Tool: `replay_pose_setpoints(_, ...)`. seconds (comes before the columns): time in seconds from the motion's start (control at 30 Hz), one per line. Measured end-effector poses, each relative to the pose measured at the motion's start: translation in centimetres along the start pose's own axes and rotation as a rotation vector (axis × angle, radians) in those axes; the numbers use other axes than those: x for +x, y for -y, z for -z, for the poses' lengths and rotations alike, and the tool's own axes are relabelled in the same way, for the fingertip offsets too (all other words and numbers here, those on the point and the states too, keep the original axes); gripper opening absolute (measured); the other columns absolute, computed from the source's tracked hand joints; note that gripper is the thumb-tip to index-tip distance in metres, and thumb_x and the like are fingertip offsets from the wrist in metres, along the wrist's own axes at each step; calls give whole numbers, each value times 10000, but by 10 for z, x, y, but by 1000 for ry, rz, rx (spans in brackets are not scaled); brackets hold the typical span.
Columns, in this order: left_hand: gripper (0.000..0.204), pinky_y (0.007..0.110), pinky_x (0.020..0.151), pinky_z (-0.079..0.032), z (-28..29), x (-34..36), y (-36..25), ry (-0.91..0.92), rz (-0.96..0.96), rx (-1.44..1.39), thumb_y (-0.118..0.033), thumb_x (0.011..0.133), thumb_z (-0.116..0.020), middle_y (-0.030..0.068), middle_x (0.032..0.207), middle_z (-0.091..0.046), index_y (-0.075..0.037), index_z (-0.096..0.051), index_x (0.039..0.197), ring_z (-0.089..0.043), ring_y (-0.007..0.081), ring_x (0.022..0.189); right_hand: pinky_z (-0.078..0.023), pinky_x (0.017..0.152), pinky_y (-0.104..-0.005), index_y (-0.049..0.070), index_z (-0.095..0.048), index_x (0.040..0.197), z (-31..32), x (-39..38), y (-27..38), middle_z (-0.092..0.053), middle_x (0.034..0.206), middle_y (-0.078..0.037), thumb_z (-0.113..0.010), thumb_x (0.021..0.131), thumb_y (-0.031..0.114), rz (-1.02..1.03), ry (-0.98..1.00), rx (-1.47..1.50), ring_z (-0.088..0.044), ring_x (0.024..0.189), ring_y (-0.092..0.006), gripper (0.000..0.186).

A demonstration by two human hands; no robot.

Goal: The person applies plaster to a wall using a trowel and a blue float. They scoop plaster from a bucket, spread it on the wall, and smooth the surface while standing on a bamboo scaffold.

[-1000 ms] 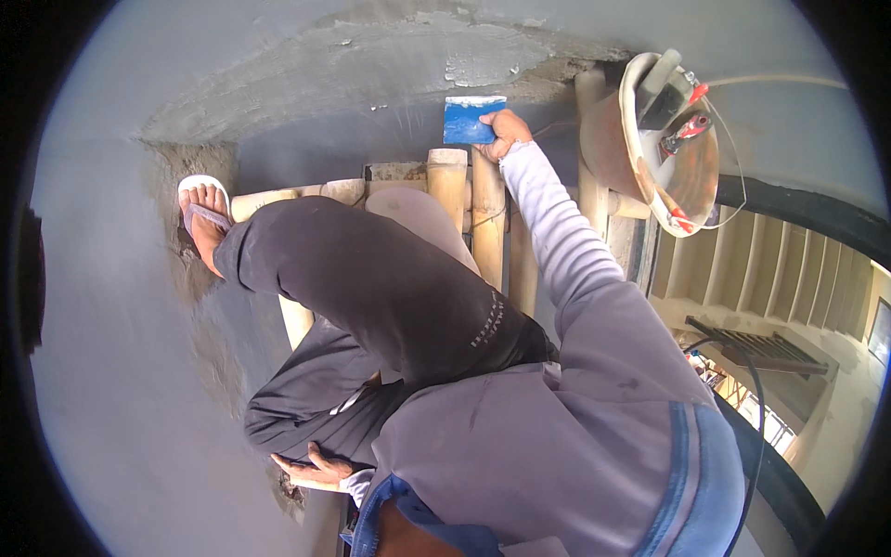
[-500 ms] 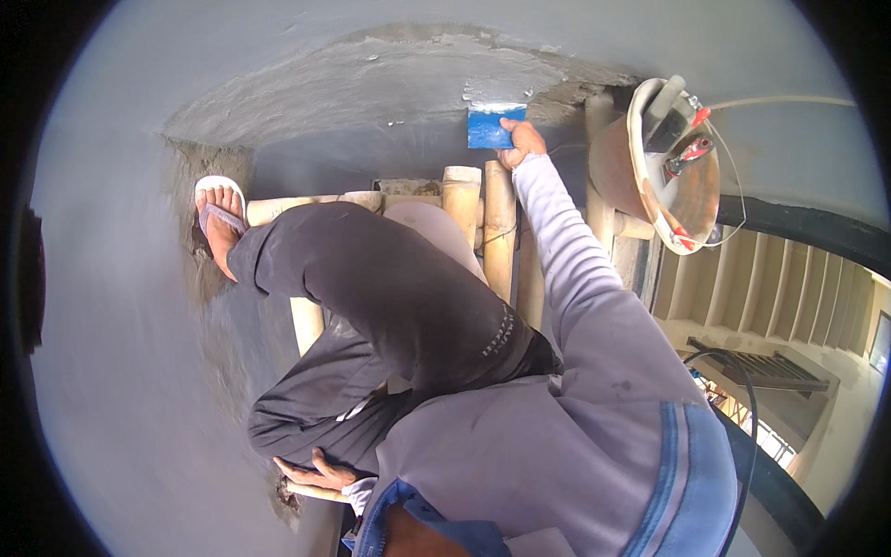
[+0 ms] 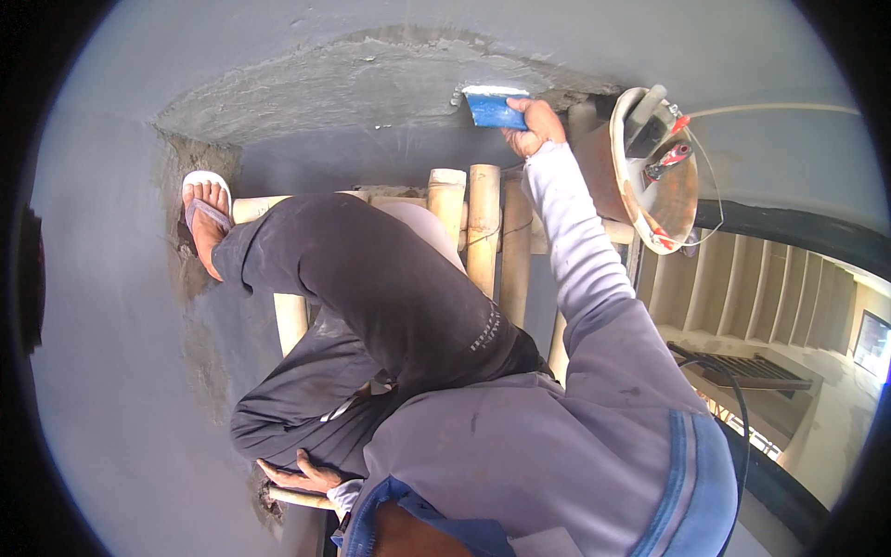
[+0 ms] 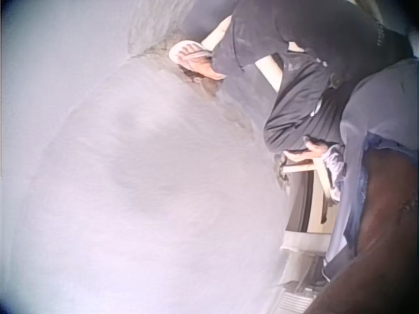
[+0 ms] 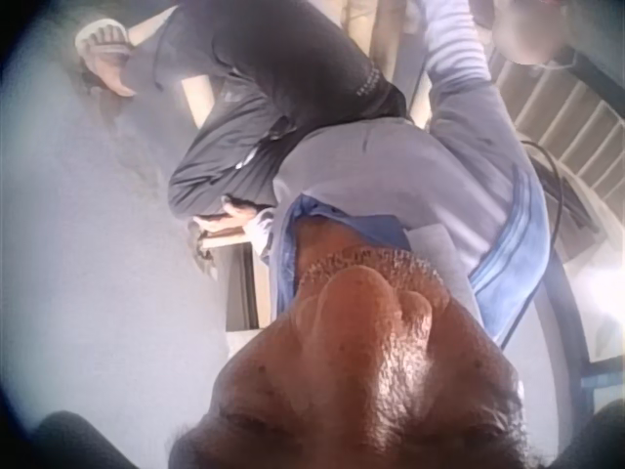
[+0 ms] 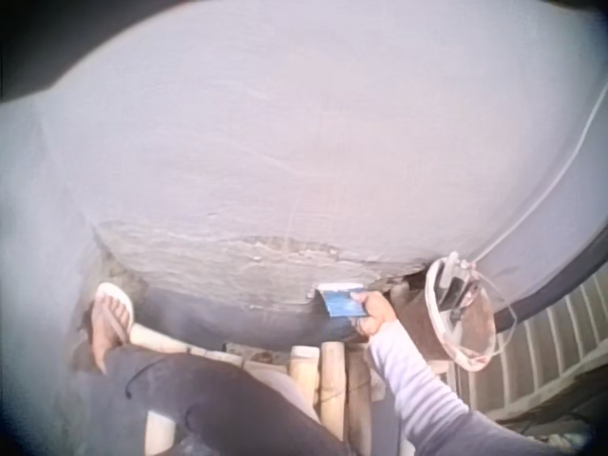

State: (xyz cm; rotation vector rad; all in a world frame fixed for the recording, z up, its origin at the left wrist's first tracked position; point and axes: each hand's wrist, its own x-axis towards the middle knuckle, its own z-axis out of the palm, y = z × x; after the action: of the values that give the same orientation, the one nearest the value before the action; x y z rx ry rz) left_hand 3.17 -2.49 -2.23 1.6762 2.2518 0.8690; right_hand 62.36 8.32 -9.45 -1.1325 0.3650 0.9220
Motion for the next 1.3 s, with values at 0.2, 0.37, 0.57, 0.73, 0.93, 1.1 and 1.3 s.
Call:
replay_pose_setpoints(0.2, 724, 466, 1089, -165, -2, 1, 5, -12, -23, 32, -142, 699, -564, 200, 1381, -308, -7, -326, 1370, -266, 333, 1301, -488, 874, -497, -139, -361, 1143, -32, -36, 34, -490, 1106, -251, -452, 874, -31, 40, 6, 33, -548, 996, -359, 305)
replay_pose_setpoints(0.37, 733, 458, 1103, -139, -4, -2, 9, -57, -13, -83, -97, 685, -568, 186, 1394, -312, -31, -335, 1376, -246, 319, 1323, -507, 850, -429, -95, -435, 1126, -27, -127, 21, -576, 1049, -224, -501, 870, 20, 124, 245, -119, -620, 879, -298, 288)
replay_pose_setpoints(0.57, 721, 461, 1103, -136, -6, -1, 0, -51, -5, -60, -97, 692, -552, 195, 1391, -312, -29, -333, 1375, -238, 319, 1327, -524, 757, -403, -26, -499, 1019, 25, -29, -42, -595, 934, -149, -500, 881, 16, -171, 15, -12, -621, 804, -251, 144)
replay_pose_setpoints(0.73, 735, 479, 1098, -137, -4, -2, 0, -51, -12, -28, -132, 691, -558, 191, 1398, -276, -29, -322, 1378, -232, 328, 1321, -506, 780, -418, -33, -472, 1043, 13, 34, -82, -570, 940, -152, -491, 879, -12, -215, -109, -44, -601, 819, -261, 167)
replay_pose_setpoints(0.93, 756, 483, 1089, -158, -2, -2, 9, -50, -18, 5, -201, 686, -595, 201, 1403, -294, -7, -332, 1368, -254, 332, 1312, -495, 734, -450, 3, -445, 1037, 20, 83, -105, -551, 950, -136, -503, 855, -50, -293, -202, 35, -596, 830, -277, 198)
replay_pose_setpoints(1.1, 762, 486, 1082, -164, -1, -1, 8, -40, -47, 27, -243, 698, -594, 208, 1404, -293, -12, -326, 1373, -260, 339, 1306, -495, 772, -463, 11, -453, 1057, 26, 97, -106, -567, 965, -130, -525, 851, -39, -284, -235, 38, -611, 845, -275, 223)
replay_pose_setpoints(1.3, 751, 484, 1083, -156, 0, 0, 11, -49, -70, 5, -232, 706, -588, 206, 1391, -307, -16, -324, 1375, -254, 339, 1306, -490, 760, -455, 11, -488, 1034, 8, 64, -87, -594, 957, -140, -526, 855, 2, -212, -193, 57, -615, 846, -296, 183)
